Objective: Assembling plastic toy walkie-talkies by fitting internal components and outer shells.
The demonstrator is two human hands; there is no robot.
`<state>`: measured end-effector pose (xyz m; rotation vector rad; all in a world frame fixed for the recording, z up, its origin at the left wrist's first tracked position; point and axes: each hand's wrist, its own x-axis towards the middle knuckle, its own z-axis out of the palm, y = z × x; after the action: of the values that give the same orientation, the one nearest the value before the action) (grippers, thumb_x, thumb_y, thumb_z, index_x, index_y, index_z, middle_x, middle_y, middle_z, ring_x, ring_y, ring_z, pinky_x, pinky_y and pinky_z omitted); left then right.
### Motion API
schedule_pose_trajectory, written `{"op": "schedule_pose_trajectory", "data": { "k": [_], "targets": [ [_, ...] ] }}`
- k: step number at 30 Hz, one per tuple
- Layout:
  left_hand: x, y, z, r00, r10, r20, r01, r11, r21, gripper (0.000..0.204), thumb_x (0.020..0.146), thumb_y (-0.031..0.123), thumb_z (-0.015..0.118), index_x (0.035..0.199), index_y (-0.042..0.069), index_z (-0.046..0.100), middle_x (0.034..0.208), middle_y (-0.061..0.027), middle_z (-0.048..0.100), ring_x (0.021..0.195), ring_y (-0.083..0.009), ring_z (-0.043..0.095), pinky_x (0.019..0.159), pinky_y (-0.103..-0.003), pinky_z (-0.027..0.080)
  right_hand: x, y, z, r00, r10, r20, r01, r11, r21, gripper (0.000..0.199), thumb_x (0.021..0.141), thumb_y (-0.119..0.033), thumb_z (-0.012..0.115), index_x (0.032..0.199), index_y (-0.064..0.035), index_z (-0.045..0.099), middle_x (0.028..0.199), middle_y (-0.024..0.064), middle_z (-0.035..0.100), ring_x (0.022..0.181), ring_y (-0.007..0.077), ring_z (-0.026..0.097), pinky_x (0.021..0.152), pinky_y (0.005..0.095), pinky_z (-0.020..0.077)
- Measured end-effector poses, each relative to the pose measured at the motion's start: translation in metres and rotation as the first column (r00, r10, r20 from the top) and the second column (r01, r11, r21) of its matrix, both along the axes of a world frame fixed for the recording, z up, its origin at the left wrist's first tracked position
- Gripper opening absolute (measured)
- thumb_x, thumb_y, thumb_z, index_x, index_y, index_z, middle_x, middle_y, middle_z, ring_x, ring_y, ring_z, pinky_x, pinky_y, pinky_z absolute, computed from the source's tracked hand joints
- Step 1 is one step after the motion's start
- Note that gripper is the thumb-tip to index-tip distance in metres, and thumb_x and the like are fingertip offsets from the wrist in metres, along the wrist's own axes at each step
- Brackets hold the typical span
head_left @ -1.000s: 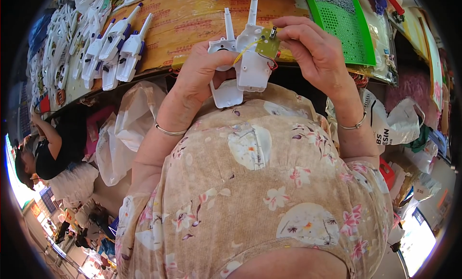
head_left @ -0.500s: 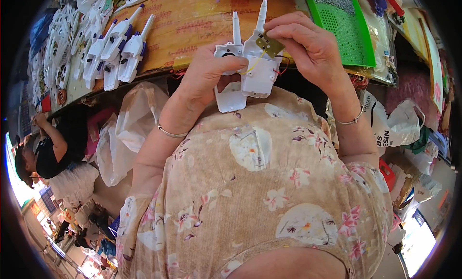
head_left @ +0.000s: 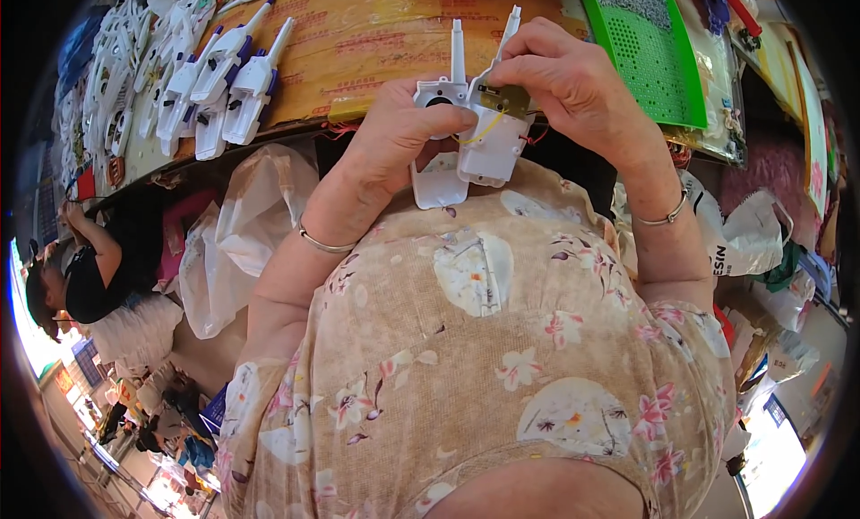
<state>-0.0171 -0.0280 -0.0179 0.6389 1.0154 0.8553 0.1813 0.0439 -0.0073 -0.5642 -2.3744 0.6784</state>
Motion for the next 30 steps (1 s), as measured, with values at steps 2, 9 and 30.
{"op": "schedule_pose_trajectory", "data": {
  "k": [2, 9, 30],
  "targets": [
    [-0.001, -0.001, -0.006, 0.998, 0.013, 0.058, -0.013, 1.000, -0.012, 0.025, 0.074, 0.005, 0.062, 0.099, 0.000, 0.061, 0.087, -0.0057, 0.065, 0.077, -0.0137, 0.063, 0.067, -0.028, 0.053, -0.002, -0.001, 0.001, 1.000, -0.030, 0.000, 0.030, 0.999, 0.032, 0.028, 0.068, 0.013, 0.058, 0.090, -0.0027, 0.064, 0.087, 0.0072, 0.056, 0.079, 0.0206, 0.057, 0.066, 0.0260, 0.0453],
    [0.002, 0.000, 0.003, 0.994, 0.059, 0.097, -0.058, 0.998, -0.020, 0.025, 0.073, 0.004, 0.062, 0.097, -0.001, 0.062, 0.087, -0.0069, 0.065, 0.076, -0.0145, 0.064, 0.066, -0.029, 0.054, 0.008, -0.004, 0.001, 0.967, -0.204, -0.151, 0.116, 0.884, -0.453, 0.013, 0.078, 0.006, 0.059, 0.089, 0.0018, 0.061, 0.090, 0.0054, 0.056, 0.079, 0.0140, 0.055, 0.069, 0.0233, 0.0431],
    [0.008, -0.001, 0.001, 0.989, 0.105, 0.100, -0.103, 0.994, -0.026, 0.028, 0.076, 0.002, 0.060, 0.103, 0.000, 0.059, 0.087, -0.0058, 0.064, 0.073, -0.0130, 0.062, 0.065, -0.027, 0.053, -0.004, -0.006, -0.003, 0.976, -0.216, 0.026, 0.203, 0.947, 0.248, 0.013, 0.074, 0.000, 0.063, 0.087, -0.0030, 0.060, 0.081, 0.0080, 0.055, 0.074, 0.0267, 0.055, 0.064, 0.0331, 0.0445]
  ]
}}
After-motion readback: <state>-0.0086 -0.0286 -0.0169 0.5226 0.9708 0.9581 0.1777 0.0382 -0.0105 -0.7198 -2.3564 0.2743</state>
